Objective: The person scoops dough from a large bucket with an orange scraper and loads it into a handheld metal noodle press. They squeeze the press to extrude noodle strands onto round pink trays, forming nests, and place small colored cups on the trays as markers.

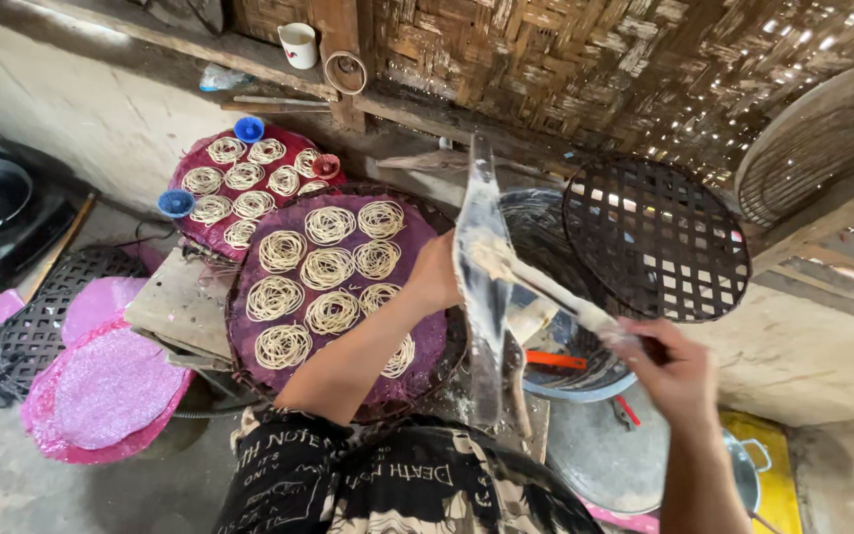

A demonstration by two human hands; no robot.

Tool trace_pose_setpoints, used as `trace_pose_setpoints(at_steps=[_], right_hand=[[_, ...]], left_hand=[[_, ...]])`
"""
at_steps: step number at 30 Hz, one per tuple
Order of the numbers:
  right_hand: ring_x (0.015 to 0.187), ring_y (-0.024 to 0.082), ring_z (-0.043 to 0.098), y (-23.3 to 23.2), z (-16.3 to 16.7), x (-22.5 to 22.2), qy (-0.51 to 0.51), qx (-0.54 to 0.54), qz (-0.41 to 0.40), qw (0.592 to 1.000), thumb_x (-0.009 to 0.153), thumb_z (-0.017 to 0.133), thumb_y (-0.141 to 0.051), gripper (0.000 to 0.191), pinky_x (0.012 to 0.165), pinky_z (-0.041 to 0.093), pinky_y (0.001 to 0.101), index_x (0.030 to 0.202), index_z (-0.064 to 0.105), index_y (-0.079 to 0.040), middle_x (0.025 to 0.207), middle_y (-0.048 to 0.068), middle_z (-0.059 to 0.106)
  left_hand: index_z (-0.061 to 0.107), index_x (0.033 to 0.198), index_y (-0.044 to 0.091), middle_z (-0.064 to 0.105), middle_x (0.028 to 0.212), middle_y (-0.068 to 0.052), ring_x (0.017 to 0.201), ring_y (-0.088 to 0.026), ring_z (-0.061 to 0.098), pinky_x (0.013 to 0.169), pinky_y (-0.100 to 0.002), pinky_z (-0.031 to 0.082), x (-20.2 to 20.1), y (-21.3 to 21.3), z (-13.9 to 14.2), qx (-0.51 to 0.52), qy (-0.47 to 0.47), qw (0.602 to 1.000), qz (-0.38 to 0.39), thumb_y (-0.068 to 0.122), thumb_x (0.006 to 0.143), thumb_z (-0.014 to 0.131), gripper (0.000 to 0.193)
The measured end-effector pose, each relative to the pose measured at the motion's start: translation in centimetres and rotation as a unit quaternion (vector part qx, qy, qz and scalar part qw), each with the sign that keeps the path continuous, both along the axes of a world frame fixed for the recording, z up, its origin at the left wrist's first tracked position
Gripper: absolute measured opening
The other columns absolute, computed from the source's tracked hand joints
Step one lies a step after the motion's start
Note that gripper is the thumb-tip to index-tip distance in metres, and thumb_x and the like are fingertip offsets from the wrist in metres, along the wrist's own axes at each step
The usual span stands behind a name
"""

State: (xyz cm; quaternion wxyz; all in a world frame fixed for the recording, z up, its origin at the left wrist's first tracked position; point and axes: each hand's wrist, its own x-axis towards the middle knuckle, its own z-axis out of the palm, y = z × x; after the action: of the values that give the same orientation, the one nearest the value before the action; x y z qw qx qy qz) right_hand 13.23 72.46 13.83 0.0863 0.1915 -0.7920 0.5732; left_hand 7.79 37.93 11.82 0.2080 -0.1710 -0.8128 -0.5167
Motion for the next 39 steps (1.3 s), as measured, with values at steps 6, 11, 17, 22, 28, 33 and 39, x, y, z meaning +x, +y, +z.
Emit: trace_pose_setpoints(at_steps=[6, 11, 17, 22, 28, 33, 39], right_hand=[[0.089, 0.013, 0.065, -2.5, 1.5, 0.1, 0.22, 0.171, -0.15, 0.949, 0.09, 0.078, -0.005, 0.019, 0.077, 0.054, 0.0286, 0.108, 0.075, 0.0, 0.101, 0.01, 0.072], [0.08, 0.012, 0.068, -3.0, 1.2, 2.0, 0.245, 0.191, -0.053, 0.949, 0.081, 0.082, -0.007, 0.02, 0.067, 0.055, 0.0279, 0.098, 0.074, -0.001, 0.095, 0.01, 0.075], [0.09, 0.006, 0.066, -0.8, 0.1, -1.6, 0.1, 0.018, 0.006, 0.995, 0.094, 0.075, -0.005, 0.017, 0.08, 0.052, 0.0217, 0.109, 0.07, 0.0, 0.1, 0.004, 0.073], [0.075, 0.006, 0.055, -1.1, -1.4, -4.0, 0.068, 0.053, -0.052, 0.995, 0.09, 0.08, -0.003, 0.022, 0.066, 0.045, 0.0211, 0.111, 0.075, 0.001, 0.093, 0.004, 0.073], [0.092, 0.008, 0.072, 2.7, -0.3, -3.2, -0.023, -0.056, 0.074, 0.995, 0.089, 0.078, -0.013, 0.024, 0.085, 0.058, 0.0244, 0.11, 0.072, -0.002, 0.102, 0.003, 0.076], [0.095, 0.021, 0.069, 2.9, -2.6, -4.7, -0.189, 0.384, -0.179, 0.886, 0.095, 0.077, -0.033, 0.037, 0.082, 0.054, 0.035, 0.124, 0.075, -0.011, 0.104, 0.011, 0.076], [0.105, 0.021, 0.07, -5.6, -6.7, -2.1, -0.23, 0.009, 0.161, 0.96, 0.083, 0.067, -0.063, 0.073, 0.081, 0.062, 0.0324, 0.133, 0.065, -0.01, 0.127, 0.012, 0.07]], left_hand=[[0.066, 0.113, 0.001, 0.073, 0.104, -0.021, 0.102, -0.041, 0.07, 0.085, -0.043, 0.058, 0.1, 1.5, -0.4, -0.016, -0.024, 0.999, -0.022, 0.029, 0.069, 0.082, 0.054], [0.073, 0.112, 0.005, 0.077, 0.107, -0.016, 0.101, -0.032, 0.074, 0.086, -0.039, 0.059, -0.8, 0.0, -1.4, -0.012, -0.058, 0.998, -0.008, 0.028, 0.074, 0.081, 0.046], [0.073, 0.116, 0.002, 0.078, 0.11, -0.01, 0.099, -0.018, 0.075, 0.09, -0.032, 0.058, -1.3, -1.5, -2.2, 0.069, -0.07, 0.989, -0.112, 0.016, 0.072, 0.086, 0.048], [0.071, 0.113, 0.0, 0.077, 0.107, -0.011, 0.096, -0.018, 0.074, 0.088, -0.032, 0.059, -0.4, -1.5, -1.2, 0.084, -0.017, 0.975, -0.203, 0.012, 0.07, 0.089, 0.048], [0.069, 0.111, 0.002, 0.075, 0.101, -0.015, 0.09, -0.025, 0.073, 0.081, -0.042, 0.062, -0.7, -4.5, 1.6, 0.291, -0.16, 0.914, -0.233, 0.014, 0.072, 0.087, 0.045], [0.068, 0.107, 0.004, 0.068, 0.099, -0.015, 0.091, -0.034, 0.073, 0.074, -0.047, 0.063, -0.2, -7.6, 4.2, 0.452, -0.165, 0.837, -0.261, 0.015, 0.081, 0.081, 0.031], [0.069, 0.105, 0.004, 0.059, 0.109, -0.008, 0.111, -0.036, 0.07, 0.103, -0.05, 0.059, 1.2, -7.8, 7.7, 0.483, 0.061, 0.724, -0.489, 0.005, 0.084, 0.081, 0.024]])
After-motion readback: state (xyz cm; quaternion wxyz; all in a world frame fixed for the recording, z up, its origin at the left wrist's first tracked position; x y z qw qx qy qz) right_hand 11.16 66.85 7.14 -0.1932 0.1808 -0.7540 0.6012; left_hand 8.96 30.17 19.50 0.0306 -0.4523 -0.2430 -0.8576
